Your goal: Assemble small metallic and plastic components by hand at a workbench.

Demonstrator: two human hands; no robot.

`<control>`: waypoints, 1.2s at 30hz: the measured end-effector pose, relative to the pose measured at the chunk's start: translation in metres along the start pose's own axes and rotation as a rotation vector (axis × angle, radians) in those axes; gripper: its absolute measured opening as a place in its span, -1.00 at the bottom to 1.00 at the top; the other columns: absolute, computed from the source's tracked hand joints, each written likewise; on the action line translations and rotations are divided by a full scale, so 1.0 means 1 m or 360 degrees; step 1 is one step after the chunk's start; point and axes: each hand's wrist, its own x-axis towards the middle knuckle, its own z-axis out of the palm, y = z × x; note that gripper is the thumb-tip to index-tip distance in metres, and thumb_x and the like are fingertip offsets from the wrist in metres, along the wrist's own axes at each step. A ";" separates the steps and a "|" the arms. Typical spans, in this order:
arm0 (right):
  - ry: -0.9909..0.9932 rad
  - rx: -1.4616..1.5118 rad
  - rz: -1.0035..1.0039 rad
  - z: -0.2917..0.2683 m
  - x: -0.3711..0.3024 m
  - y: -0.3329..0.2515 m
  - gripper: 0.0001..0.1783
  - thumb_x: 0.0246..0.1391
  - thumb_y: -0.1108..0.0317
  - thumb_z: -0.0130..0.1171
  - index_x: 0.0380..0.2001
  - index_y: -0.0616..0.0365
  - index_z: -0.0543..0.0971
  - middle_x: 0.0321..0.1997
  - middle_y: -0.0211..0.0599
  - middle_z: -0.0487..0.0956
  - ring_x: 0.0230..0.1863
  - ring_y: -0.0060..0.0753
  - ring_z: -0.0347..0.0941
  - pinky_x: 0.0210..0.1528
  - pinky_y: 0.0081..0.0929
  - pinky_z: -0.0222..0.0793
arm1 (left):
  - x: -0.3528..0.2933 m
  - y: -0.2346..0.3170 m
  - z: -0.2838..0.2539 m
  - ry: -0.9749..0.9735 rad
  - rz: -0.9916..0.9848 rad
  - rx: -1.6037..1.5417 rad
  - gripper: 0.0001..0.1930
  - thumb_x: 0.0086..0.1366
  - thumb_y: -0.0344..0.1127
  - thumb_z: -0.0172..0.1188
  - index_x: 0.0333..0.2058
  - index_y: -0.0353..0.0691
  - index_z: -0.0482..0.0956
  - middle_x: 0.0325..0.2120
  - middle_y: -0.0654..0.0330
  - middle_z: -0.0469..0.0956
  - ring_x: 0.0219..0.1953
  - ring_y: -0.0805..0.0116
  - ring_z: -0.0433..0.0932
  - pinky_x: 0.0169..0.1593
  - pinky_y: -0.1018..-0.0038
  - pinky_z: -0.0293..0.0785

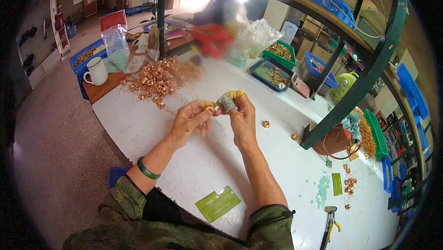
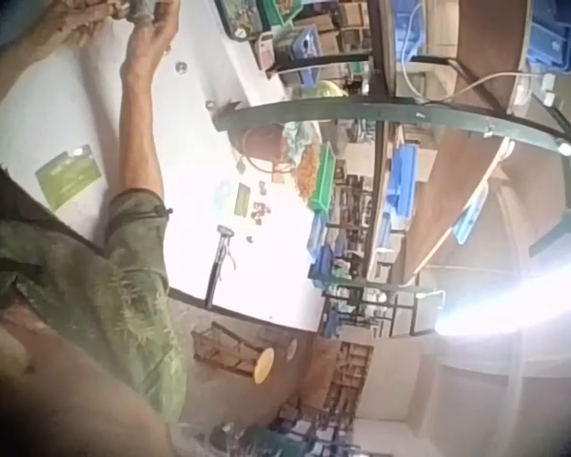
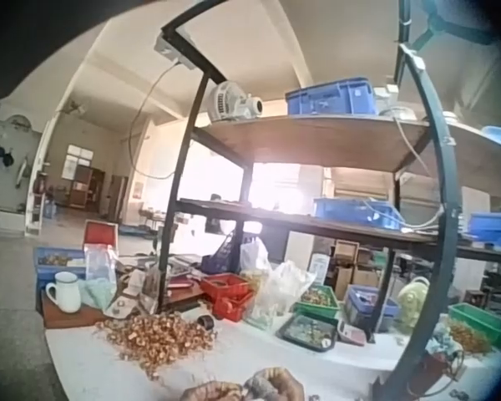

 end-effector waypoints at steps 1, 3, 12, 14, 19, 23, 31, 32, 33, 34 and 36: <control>0.0032 0.0031 0.0074 0.001 0.000 -0.001 -0.70 -0.01 0.72 -0.12 -0.21 0.27 0.48 -0.31 -0.20 0.55 -0.38 -0.47 0.45 -0.19 -0.56 0.44 | -0.001 0.001 0.000 0.0030 -0.0013 -0.0003 -0.85 0.24 -0.38 0.21 -0.23 -0.24 0.53 -0.42 0.24 0.60 -0.58 0.56 0.49 -0.62 0.72 0.35; 0.0097 0.0095 0.0221 0.001 -0.001 -0.002 -0.66 -0.02 0.73 -0.16 -0.19 0.27 0.49 -0.30 -0.19 0.55 -0.38 -0.47 0.45 -0.19 -0.55 0.44 | -0.001 0.001 0.000 0.0088 -0.0040 -0.0007 -0.86 0.24 -0.37 0.22 -0.23 -0.24 0.54 -0.44 0.24 0.59 -0.58 0.57 0.49 -0.63 0.72 0.35; -0.0122 -0.0630 -0.0217 -0.002 -0.003 -0.001 -0.59 -0.03 0.72 -0.20 -0.16 0.26 0.54 -0.29 -0.18 0.56 -0.37 -0.46 0.45 -0.20 -0.55 0.44 | -0.001 0.001 0.000 0.0109 -0.0149 0.0019 -0.85 0.24 -0.36 0.22 -0.23 -0.24 0.54 -0.42 0.23 0.59 -0.59 0.58 0.48 -0.63 0.72 0.34; -0.0172 -0.0830 -0.0368 0.000 -0.005 0.001 -0.59 -0.03 0.71 -0.20 -0.16 0.26 0.54 -0.29 -0.18 0.56 -0.37 -0.46 0.46 -0.20 -0.56 0.43 | -0.001 0.000 -0.001 0.0115 -0.0181 0.0026 -0.85 0.24 -0.36 0.22 -0.23 -0.24 0.54 -0.42 0.23 0.60 -0.59 0.58 0.47 -0.63 0.72 0.34; -0.0163 -0.0834 -0.0503 0.006 -0.006 0.001 -0.61 0.00 0.69 -0.20 -0.17 0.25 0.56 -0.30 -0.20 0.56 -0.39 -0.50 0.44 -0.23 -0.60 0.41 | 0.000 -0.002 -0.004 0.0098 -0.0118 -0.0042 -0.84 0.24 -0.36 0.21 -0.22 -0.24 0.55 -0.42 0.22 0.60 -0.61 0.59 0.45 -0.63 0.72 0.33; 0.0064 0.0182 0.0191 -0.007 0.003 0.006 -0.60 -0.11 0.69 -0.19 -0.23 0.30 0.56 -0.38 -0.19 0.58 -0.43 -0.45 0.44 -0.28 -0.59 0.40 | 0.000 0.003 0.003 -0.0017 -0.0046 -0.0068 -0.85 0.23 -0.38 0.20 -0.22 -0.24 0.55 -0.42 0.24 0.59 -0.61 0.60 0.43 -0.63 0.72 0.33; 0.0217 0.0024 0.0132 -0.014 0.006 -0.005 -0.61 -0.02 0.67 -0.21 -0.19 0.26 0.55 -0.34 -0.19 0.57 -0.43 -0.53 0.42 -0.32 -0.68 0.35 | -0.002 0.000 0.005 0.0253 0.0047 0.0265 -0.82 0.22 -0.49 0.15 -0.18 -0.24 0.52 -0.36 0.25 0.58 -0.59 0.59 0.42 -0.60 0.68 0.36; 0.0252 0.0005 0.0137 -0.015 0.006 -0.007 -0.61 -0.02 0.67 -0.21 -0.19 0.27 0.55 -0.34 -0.19 0.57 -0.44 -0.53 0.42 -0.32 -0.68 0.35 | -0.002 -0.002 0.004 0.0342 0.0129 0.0375 -0.80 0.21 -0.52 0.14 -0.16 -0.23 0.52 -0.32 0.25 0.58 -0.58 0.57 0.42 -0.58 0.67 0.36; 0.0288 -0.0013 0.0142 -0.016 0.006 -0.008 -0.61 -0.03 0.66 -0.21 -0.20 0.27 0.55 -0.35 -0.19 0.57 -0.44 -0.52 0.42 -0.32 -0.68 0.35 | -0.001 -0.005 0.003 0.0430 0.0209 0.0484 -0.77 0.20 -0.54 0.13 -0.15 -0.23 0.52 -0.27 0.24 0.58 -0.58 0.56 0.43 -0.57 0.66 0.37; 0.0289 -0.0010 0.0141 -0.015 0.006 -0.009 -0.61 -0.03 0.66 -0.21 -0.20 0.27 0.55 -0.35 -0.19 0.57 -0.44 -0.52 0.42 -0.32 -0.68 0.35 | -0.001 -0.006 0.003 0.0429 0.0209 0.0487 -0.77 0.20 -0.54 0.13 -0.15 -0.23 0.52 -0.27 0.24 0.58 -0.58 0.56 0.43 -0.57 0.66 0.37; 0.0294 0.0006 0.0152 -0.014 0.007 -0.009 -0.62 -0.03 0.66 -0.21 -0.20 0.28 0.55 -0.35 -0.19 0.57 -0.44 -0.52 0.43 -0.32 -0.69 0.34 | -0.001 -0.009 0.005 0.0339 0.0729 0.1006 -0.75 0.16 -0.59 0.14 -0.16 -0.25 0.49 -0.27 0.23 0.56 -0.49 0.48 0.47 -0.51 0.61 0.42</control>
